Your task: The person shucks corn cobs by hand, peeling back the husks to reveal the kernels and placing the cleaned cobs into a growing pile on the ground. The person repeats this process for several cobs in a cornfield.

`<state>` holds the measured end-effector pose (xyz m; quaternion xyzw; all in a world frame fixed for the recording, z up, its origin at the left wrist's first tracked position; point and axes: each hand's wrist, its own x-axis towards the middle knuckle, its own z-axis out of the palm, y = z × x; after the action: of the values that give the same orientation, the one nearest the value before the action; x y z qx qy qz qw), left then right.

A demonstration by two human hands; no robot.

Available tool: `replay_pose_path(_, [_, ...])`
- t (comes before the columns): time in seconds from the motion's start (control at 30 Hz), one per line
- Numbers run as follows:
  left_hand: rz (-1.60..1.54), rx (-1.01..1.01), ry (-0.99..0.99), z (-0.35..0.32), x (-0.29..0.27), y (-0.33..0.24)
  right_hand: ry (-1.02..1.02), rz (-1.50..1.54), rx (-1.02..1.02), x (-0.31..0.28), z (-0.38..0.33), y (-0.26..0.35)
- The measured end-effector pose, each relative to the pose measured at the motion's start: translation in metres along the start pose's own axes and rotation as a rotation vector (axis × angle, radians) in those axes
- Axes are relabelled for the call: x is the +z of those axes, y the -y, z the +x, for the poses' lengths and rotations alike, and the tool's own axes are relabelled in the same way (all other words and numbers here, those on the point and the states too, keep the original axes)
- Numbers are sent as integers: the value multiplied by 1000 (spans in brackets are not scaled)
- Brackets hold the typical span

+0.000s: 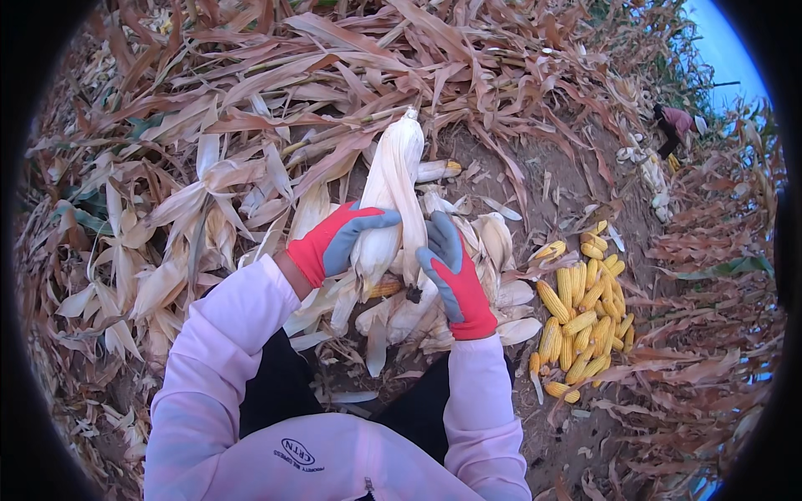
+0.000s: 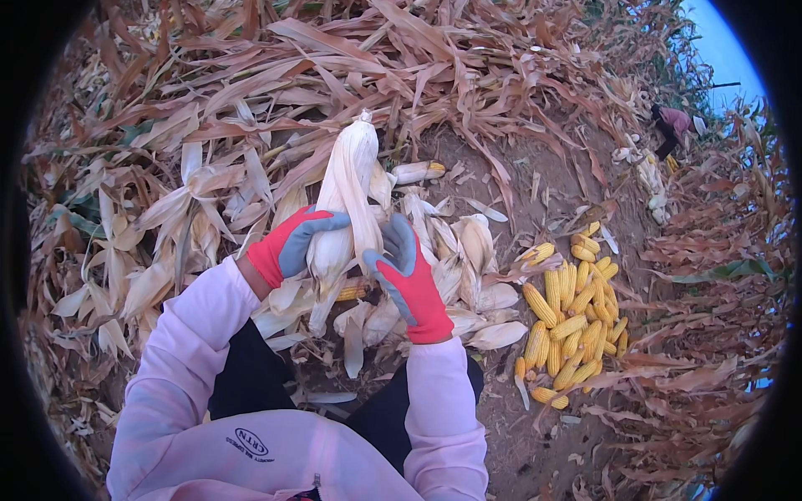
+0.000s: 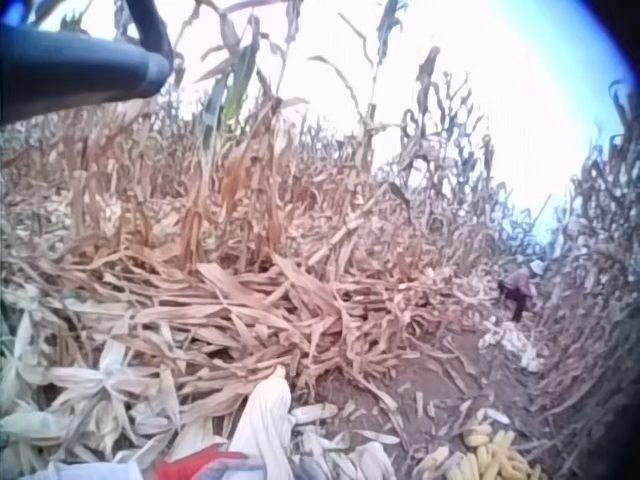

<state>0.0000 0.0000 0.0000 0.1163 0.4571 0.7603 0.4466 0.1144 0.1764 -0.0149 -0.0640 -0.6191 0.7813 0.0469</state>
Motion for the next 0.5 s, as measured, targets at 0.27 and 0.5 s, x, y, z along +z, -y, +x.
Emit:
replay_pose_path(0.27, [112,-68,-33,-3,2,-10,-95,15,275,-10,4,4])
replay_pose_path(0.5, [480,-72,143,-11,15,8,-502,804,-74,-100,7,15])
